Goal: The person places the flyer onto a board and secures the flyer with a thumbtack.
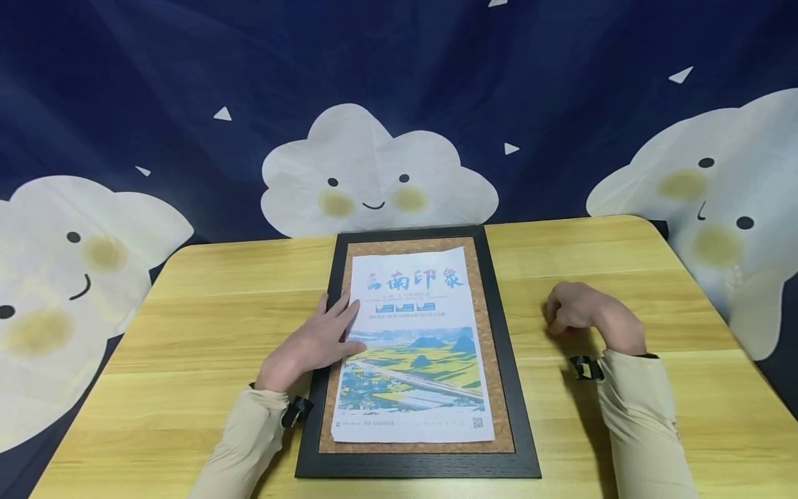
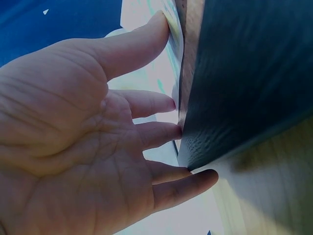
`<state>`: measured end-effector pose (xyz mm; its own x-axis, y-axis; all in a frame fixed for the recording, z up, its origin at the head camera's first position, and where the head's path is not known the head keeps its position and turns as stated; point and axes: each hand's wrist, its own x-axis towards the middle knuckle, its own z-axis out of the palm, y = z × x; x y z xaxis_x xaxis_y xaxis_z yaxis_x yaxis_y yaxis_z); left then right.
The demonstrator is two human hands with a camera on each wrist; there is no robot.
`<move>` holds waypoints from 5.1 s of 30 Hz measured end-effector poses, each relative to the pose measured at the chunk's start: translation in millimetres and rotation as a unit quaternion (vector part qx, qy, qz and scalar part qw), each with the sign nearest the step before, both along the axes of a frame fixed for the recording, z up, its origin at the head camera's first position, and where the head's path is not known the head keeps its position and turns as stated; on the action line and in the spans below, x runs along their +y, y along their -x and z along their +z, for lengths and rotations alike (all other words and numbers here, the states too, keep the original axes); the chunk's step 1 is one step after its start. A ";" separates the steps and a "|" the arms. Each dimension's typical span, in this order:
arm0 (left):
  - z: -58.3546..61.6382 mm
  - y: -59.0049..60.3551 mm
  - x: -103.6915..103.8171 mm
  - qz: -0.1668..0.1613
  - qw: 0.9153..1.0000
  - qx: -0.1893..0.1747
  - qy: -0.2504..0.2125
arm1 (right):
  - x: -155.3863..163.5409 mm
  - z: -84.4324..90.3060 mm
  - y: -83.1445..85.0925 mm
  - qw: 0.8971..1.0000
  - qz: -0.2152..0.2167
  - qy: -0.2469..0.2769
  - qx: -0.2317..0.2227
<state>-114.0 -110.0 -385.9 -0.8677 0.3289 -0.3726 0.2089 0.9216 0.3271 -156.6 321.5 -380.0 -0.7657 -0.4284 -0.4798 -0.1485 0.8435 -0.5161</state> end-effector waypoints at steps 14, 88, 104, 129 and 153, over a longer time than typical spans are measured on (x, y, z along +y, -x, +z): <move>0.5 -0.6 -0.2 0.006 1.000 -0.004 -0.013 | -5.9 2.2 0.9 0.995 -0.005 0.024 0.095; -0.3 -4.6 -2.3 0.001 0.999 -0.001 -0.043 | -47.6 19.1 -1.7 0.931 -0.135 0.143 0.308; -0.3 -5.1 -3.9 0.011 0.999 -0.007 -0.051 | -88.8 31.7 21.9 0.938 -0.071 0.145 0.307; 0.3 -4.9 -2.6 0.016 0.999 -0.010 -0.049 | -142.4 1.9 58.6 0.956 -0.064 0.186 0.218; -0.9 -5.6 -2.1 0.014 0.999 -0.005 -0.045 | -163.6 -26.4 84.9 0.952 -0.193 0.234 0.032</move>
<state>-108.4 -112.1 -386.7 -0.8735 0.3362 -0.3521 0.1786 0.8942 0.4106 -241.5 157.9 -406.3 -0.9306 -0.2643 -0.2533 0.0830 0.5217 -0.8491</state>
